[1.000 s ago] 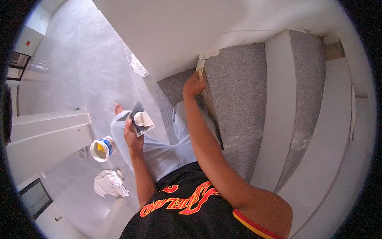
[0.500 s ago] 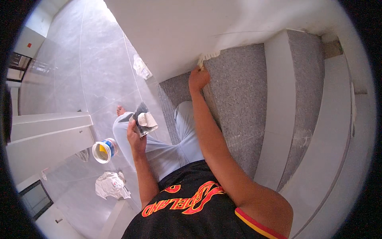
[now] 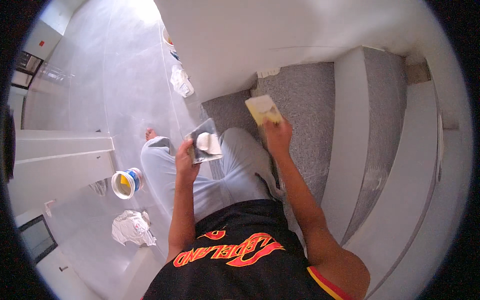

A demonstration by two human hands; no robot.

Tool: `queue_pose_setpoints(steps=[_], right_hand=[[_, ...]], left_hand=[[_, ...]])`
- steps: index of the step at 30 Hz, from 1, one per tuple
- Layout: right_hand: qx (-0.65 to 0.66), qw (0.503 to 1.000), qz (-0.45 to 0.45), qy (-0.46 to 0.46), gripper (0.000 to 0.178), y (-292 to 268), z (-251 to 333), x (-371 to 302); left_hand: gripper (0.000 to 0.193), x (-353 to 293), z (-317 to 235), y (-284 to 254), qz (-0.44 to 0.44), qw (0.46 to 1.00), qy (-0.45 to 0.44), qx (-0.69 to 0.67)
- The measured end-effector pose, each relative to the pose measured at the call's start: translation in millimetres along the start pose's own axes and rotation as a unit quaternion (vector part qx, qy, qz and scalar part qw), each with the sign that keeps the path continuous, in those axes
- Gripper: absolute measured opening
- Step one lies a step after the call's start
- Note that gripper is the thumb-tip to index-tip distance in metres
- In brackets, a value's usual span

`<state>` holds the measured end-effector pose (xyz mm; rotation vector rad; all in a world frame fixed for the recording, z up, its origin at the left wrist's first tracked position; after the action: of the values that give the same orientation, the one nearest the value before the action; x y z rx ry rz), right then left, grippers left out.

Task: Apply plaster or sealant to the edges and corners of concrete stairs using a scraper.

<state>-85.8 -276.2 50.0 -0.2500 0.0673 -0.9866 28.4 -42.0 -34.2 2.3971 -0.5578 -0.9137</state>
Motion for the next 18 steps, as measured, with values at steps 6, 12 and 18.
queue_pose_setpoints(steps=[6, 12, 18], right_hand=[[-0.05, 0.954, 0.198, -0.221, 0.025, 15, 70, -49], [-0.345, 0.835, 0.256, -0.345, 0.043, -2, 62, -30], [-0.239, 0.796, 0.301, -0.468, 0.04, 12, 112, -33]], left_hand=[[0.02, -5, 10, 67, 0.03, 0.995, -0.082, 0.037], [0.02, -6, -30, 80, 0.075, 0.989, -0.008, 0.129], [0.024, 1, -45, 92, 0.053, 0.954, 0.081, 0.284]])
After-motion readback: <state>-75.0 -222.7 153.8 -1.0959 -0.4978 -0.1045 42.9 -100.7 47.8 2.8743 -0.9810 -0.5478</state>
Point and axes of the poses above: each hand's wrist, its own x-axis towards the middle knuckle, its own y-axis out of the palm, z = x × y, the point moved 6 cm from there along x, towards the middle knuckle, and after that the axes turned 12 degrees about x, right-handed, at the moved point
